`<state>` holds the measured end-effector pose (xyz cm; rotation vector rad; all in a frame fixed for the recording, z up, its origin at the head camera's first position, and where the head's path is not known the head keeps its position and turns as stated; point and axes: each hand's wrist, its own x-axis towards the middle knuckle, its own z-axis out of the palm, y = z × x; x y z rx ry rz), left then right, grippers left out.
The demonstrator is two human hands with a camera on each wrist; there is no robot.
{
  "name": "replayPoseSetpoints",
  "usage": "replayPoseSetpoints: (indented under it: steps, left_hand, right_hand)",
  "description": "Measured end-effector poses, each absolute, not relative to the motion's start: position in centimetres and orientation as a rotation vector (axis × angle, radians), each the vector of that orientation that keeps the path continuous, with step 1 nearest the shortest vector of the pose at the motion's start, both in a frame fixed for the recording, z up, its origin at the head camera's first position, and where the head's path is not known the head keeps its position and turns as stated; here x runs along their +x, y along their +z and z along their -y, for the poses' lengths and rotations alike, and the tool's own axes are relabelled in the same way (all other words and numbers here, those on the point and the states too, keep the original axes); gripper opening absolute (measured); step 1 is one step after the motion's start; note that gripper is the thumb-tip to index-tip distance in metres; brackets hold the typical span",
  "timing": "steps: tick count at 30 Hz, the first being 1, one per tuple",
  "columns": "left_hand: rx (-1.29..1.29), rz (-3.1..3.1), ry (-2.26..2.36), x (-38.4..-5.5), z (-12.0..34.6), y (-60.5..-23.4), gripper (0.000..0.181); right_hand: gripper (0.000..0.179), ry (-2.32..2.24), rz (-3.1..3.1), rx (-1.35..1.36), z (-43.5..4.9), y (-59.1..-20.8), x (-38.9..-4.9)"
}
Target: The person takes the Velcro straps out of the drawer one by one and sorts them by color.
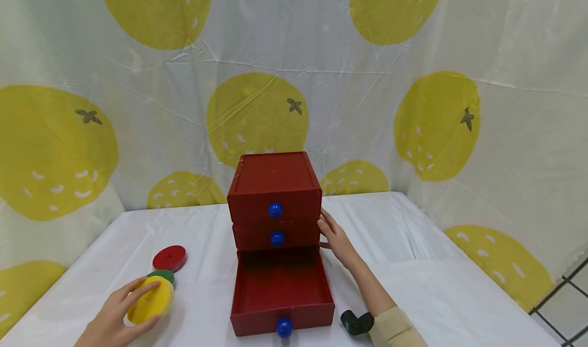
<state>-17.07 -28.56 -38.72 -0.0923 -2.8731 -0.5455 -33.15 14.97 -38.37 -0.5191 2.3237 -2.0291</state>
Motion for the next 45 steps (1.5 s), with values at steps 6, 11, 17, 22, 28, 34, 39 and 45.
replayPoseSetpoints:
  steps: [6,11,17,22,28,34,39,45]
  left_hand:
    - [-0.043,2.928,-0.52,-16.9,29.7,-38.9,0.069]
    - [0.012,3.015,-0.507,-17.0,30.4,-39.1,0.072]
    - [-0.029,3.052,-0.493,-17.1,31.0,-39.5,0.068]
    - [-0.074,3.07,-0.501,-17.2,31.6,-40.1,0.064]
    - [-0.108,3.073,-0.5,-17.3,31.9,-40.6,0.062]
    - [-0.064,3.133,-0.497,-17.3,32.0,-40.5,0.064]
    - [-0.004,3.187,-0.518,-17.2,32.1,-40.4,0.07]
    - [0.03,3.245,-0.536,-17.2,32.2,-40.5,0.074]
  right_hand:
    - [0.051,-2.023,-2.323,-0.517,-15.0,-38.4,-33.1]
    - [0.052,-2.029,-2.333,-0.529,-15.0,-38.4,-33.0]
    - [0.051,-2.034,-2.338,-0.53,-15.0,-38.4,-33.1]
    - [0.052,-2.028,-2.335,-0.531,-15.0,-38.5,-33.0]
    - [0.052,-2.028,-2.33,-0.526,-15.0,-38.4,-33.0]
    - [0.051,-2.037,-2.325,-0.525,-14.9,-38.5,-32.8]
    - [0.05,-2.051,-2.326,-0.533,-14.9,-38.5,-32.9]
    - [0.049,-2.046,-2.332,-0.541,-15.0,-38.5,-33.1]
